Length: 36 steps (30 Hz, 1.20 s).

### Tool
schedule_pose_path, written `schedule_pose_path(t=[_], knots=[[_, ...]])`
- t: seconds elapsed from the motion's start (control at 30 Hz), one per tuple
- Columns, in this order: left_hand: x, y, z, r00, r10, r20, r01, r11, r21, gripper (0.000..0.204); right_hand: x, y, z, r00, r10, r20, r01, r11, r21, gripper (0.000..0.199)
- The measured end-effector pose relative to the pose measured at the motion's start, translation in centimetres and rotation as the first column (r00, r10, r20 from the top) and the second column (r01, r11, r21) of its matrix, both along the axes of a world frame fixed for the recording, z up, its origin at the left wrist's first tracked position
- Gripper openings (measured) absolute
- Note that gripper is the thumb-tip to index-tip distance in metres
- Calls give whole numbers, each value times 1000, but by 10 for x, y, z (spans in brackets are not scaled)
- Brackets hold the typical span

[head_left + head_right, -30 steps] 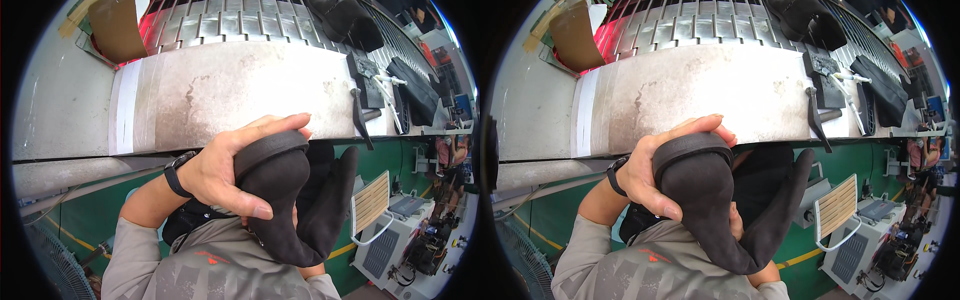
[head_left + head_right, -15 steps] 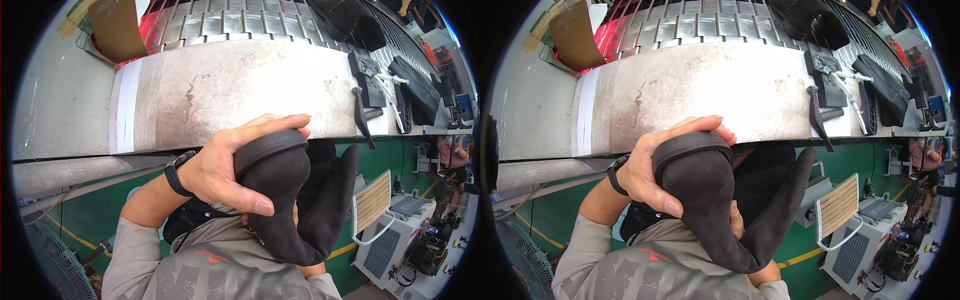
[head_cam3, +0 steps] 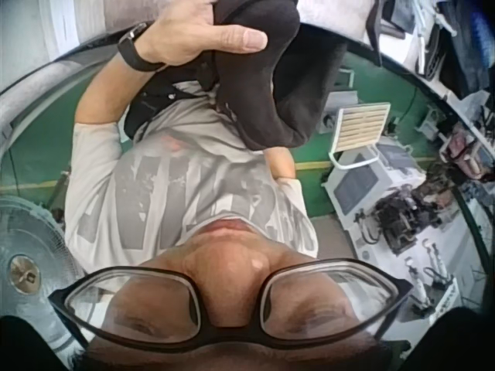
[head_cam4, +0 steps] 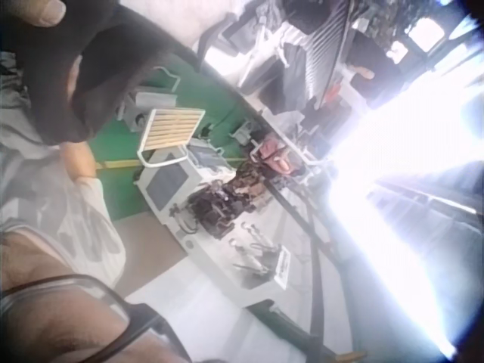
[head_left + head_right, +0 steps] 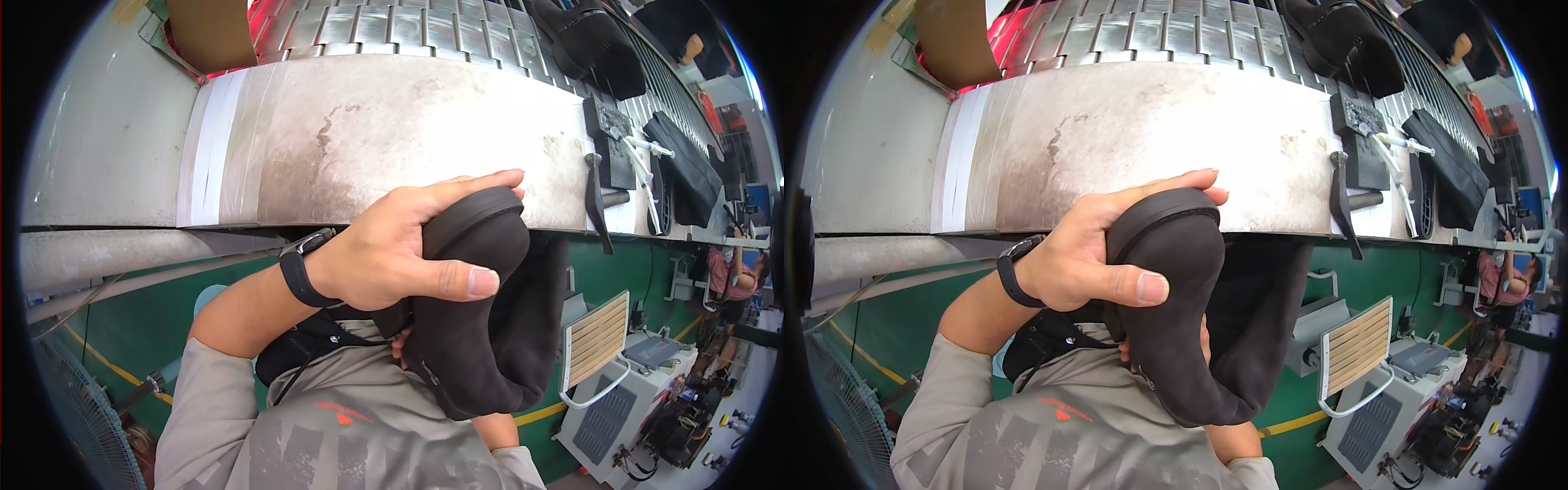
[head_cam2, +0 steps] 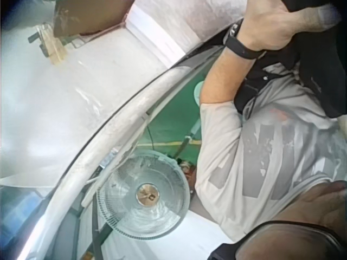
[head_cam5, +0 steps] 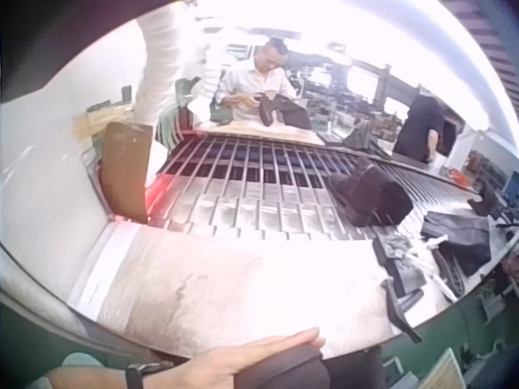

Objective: The person attaches outsoles to boot uppers by aligning and pressing them together along the edges by hand, then places the assembled boots onto a conveyor belt.

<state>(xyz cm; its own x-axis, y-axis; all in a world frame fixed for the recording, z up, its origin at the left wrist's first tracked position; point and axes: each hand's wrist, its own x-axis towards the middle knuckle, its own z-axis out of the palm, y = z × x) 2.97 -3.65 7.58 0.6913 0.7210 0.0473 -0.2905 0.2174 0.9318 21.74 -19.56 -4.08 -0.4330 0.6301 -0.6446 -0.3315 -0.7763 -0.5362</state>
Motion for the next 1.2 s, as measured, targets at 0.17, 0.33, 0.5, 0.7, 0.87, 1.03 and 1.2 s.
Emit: schedule_pose_path(t=[0.17, 0.33, 0.5, 0.7, 0.87, 1.03, 1.2], knots=[[1, -7, -4, 972, 169, -162, -129, 964, 231, 94, -6, 1, 5, 959, -280, -49, 266, 944, -194, 43], [1, -1, -5, 912, 372, -176, -175, 736, 654, 78, -10, 3, 11, 965, -246, 87, 260, 927, -269, 39], [4, 8, 23, 741, 437, -510, 126, 656, 745, 70, 2, 5, 34, 979, -164, -117, 150, 981, -122, 22], [8, -6, 9, 924, 339, -178, -212, 840, 499, 85, 5, 4, 55, 818, -509, -268, 333, 799, -501, 34], [10, 0, 0, 987, 159, -35, -147, 964, 221, 75, 13, 6, 56, 825, -217, -523, 211, 975, -70, 36], [18, -15, -1, 967, 237, -95, -205, 942, 266, 70, 8, -1, 55, 818, -252, -517, 243, 966, -86, 41], [24, -29, -20, 919, 382, -94, -311, 852, 422, 62, 6, 1, 50, 840, -295, -455, 257, 956, -145, 46]])
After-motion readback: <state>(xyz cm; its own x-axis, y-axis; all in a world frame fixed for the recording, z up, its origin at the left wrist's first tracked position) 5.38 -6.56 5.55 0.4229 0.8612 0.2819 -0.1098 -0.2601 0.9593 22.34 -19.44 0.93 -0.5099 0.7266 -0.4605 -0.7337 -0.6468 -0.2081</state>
